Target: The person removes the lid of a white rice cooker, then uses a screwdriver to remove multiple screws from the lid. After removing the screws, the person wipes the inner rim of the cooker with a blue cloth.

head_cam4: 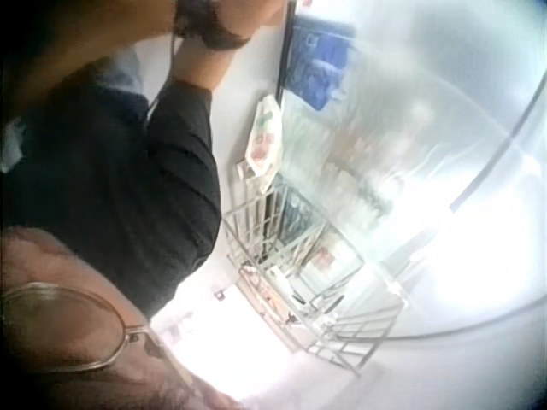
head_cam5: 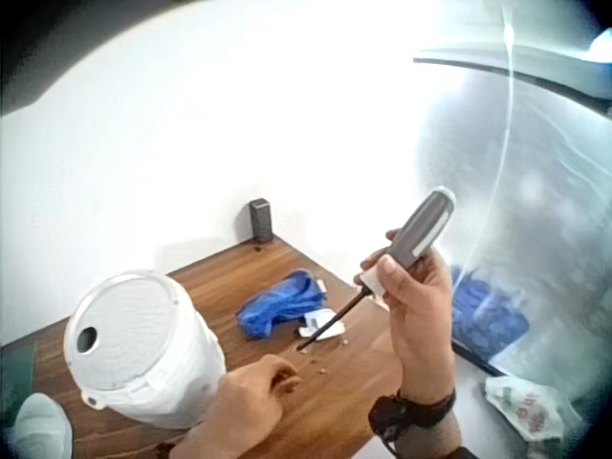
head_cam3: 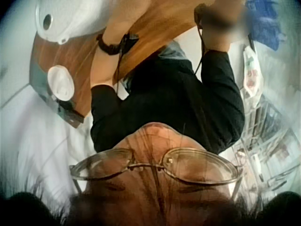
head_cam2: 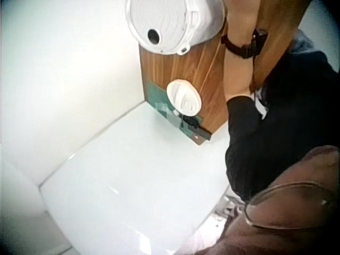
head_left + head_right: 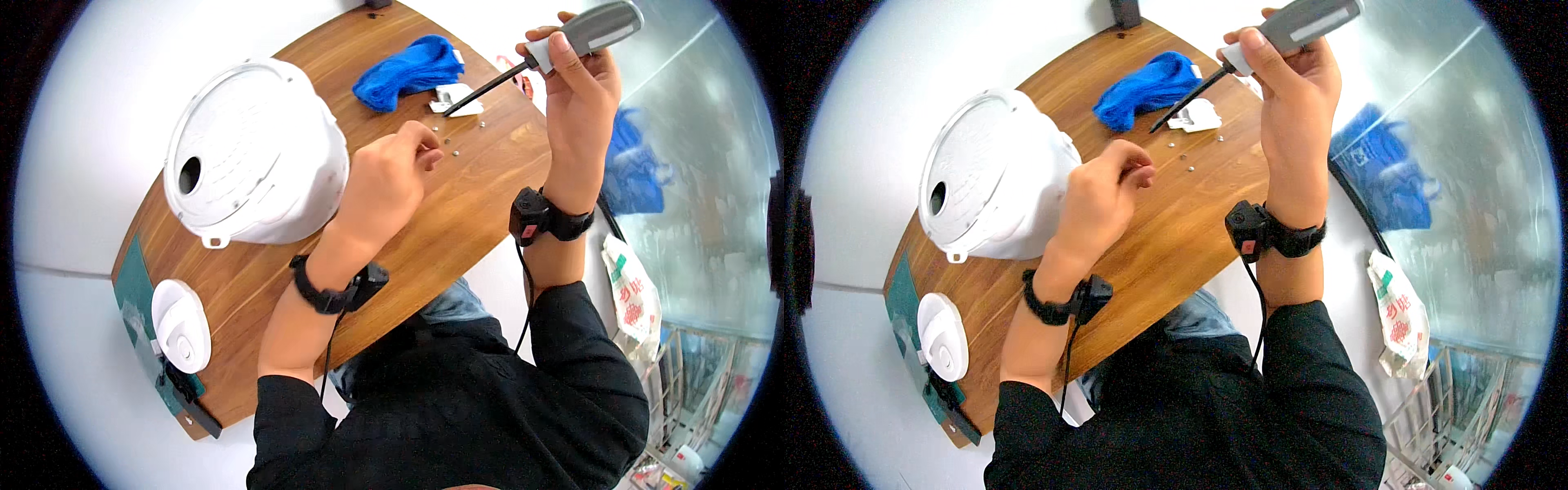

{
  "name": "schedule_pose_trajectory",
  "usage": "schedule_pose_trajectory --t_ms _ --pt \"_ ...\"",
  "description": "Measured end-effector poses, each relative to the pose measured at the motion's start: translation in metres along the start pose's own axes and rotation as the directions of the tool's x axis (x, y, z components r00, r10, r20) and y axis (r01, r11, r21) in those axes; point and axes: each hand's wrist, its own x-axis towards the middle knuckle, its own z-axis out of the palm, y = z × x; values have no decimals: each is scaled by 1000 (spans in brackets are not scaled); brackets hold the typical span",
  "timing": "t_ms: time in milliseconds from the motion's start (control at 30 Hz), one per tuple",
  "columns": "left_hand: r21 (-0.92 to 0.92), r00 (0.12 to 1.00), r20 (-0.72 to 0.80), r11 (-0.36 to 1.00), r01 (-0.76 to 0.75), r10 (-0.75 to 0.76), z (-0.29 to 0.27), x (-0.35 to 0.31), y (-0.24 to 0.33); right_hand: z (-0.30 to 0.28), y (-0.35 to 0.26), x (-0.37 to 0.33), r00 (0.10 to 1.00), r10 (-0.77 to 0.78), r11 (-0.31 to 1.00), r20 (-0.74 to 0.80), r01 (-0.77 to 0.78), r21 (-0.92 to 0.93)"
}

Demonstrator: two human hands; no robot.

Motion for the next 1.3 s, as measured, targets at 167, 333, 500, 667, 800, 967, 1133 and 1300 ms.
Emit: schedule_pose_trajectory --t_ms 167,333,500,667,800,967,1133,1300 --pt "232 944 303 951 -205 129 67 28 -31 -45 24 -17 983 67 990 -171 -87 -110" --pt "382 904 400 870 -313 149 98 30 -43 -51 36 -29 964 110 971 -242 -156 -179" --pt "511 879 439 753 -414 185 112 26 -45 -54 41 -34 973 93 963 -211 -141 -228" --pt "481 916 378 816 -321 137 108 23 -42 -48 39 -34 975 104 964 -195 -147 -220" --pt "373 951 305 911 -173 55 72 13 -26 -40 30 -28 985 93 964 -144 -125 -233" --pt "151 907 420 984 -95 23 -28 -22 20 -14 15 -20 991 117 991 60 -112 -77" --pt "40 980 176 994 -104 95 -134 -76 59 44 15 -37 934 198 980 297 -179 -90" --pt "417 982 -158 908 -28 103 -215 -105 23 107 25 -53 855 313 949 414 -300 -98"
